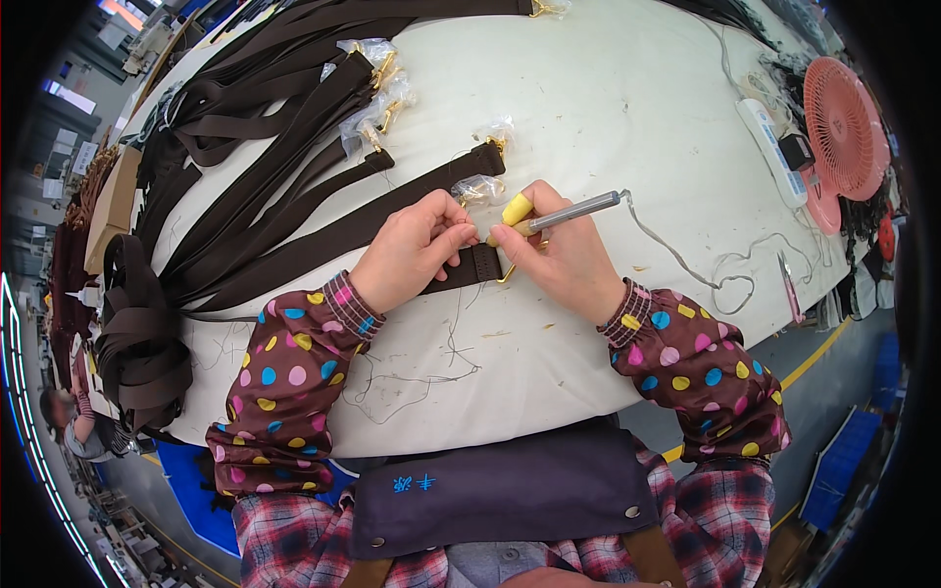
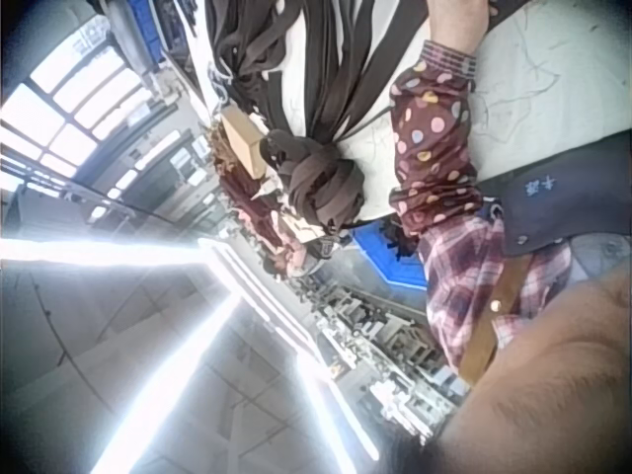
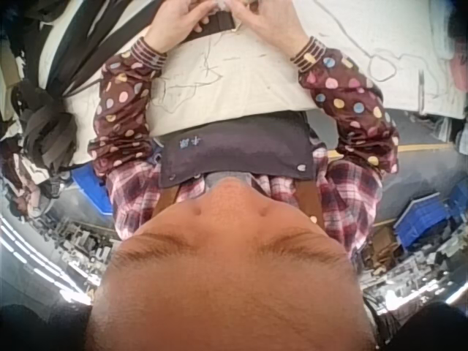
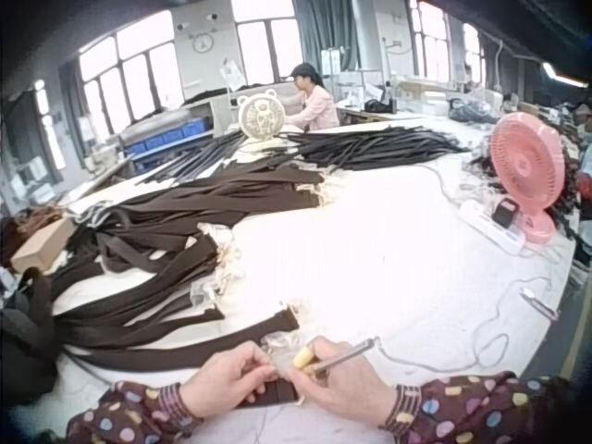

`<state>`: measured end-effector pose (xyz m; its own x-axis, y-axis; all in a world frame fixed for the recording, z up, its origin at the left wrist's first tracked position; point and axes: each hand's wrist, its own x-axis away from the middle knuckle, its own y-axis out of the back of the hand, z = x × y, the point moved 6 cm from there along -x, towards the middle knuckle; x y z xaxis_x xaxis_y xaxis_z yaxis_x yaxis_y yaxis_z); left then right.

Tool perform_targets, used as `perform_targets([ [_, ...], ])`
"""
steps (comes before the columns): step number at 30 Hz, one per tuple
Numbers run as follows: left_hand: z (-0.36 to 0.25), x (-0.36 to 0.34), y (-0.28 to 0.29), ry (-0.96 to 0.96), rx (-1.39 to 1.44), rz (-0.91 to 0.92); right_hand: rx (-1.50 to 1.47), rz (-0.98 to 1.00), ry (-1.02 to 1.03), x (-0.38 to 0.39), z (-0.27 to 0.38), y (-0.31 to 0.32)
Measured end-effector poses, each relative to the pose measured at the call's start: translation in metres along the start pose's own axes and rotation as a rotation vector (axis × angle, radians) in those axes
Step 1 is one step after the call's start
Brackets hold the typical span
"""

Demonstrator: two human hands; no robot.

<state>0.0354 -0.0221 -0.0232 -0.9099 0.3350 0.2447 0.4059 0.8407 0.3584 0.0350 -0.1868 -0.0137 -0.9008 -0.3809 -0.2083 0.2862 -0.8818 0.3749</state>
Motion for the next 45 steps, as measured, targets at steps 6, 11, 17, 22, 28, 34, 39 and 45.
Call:
perform_targets([
  [6,-0.002,0.002,0.001,0.012,0.005,-0.035,0.009,-0.004,0.005,0.001,0.003,0.001],
  [11,-0.023,0.028,-0.001,-0.243,-0.466,-0.119,-0.019,-0.025,0.059,0.003,0.009,0.012],
  [17,-0.029,0.055,0.003,-0.157,-0.537,0.164,-0.04,-0.046,0.089,-0.005,0.013,0.028],
  [22,-0.049,0.025,0.043,-0.527,-0.946,-0.478,0.311,-0.103,0.269,-0.019,0.022,0.024],
  [28,-0.036,0.001,0.041,-0.478,-0.825,-0.352,0.297,-0.194,0.298,-0.015,0.019,0.03],
  [34,-0.049,0.036,0.03,-0.307,-0.32,-0.088,0.075,-0.129,0.229,-0.008,0.022,0.035],
  [39,-0.025,0.059,0.021,-0.311,-0.003,0.245,-0.162,0.09,0.341,-0.007,0.029,0.011],
  [45,-0.018,0.055,0.008,-0.221,-0.2,0.376,-0.175,0.288,0.256,-0.002,0.035,-0.006],
])
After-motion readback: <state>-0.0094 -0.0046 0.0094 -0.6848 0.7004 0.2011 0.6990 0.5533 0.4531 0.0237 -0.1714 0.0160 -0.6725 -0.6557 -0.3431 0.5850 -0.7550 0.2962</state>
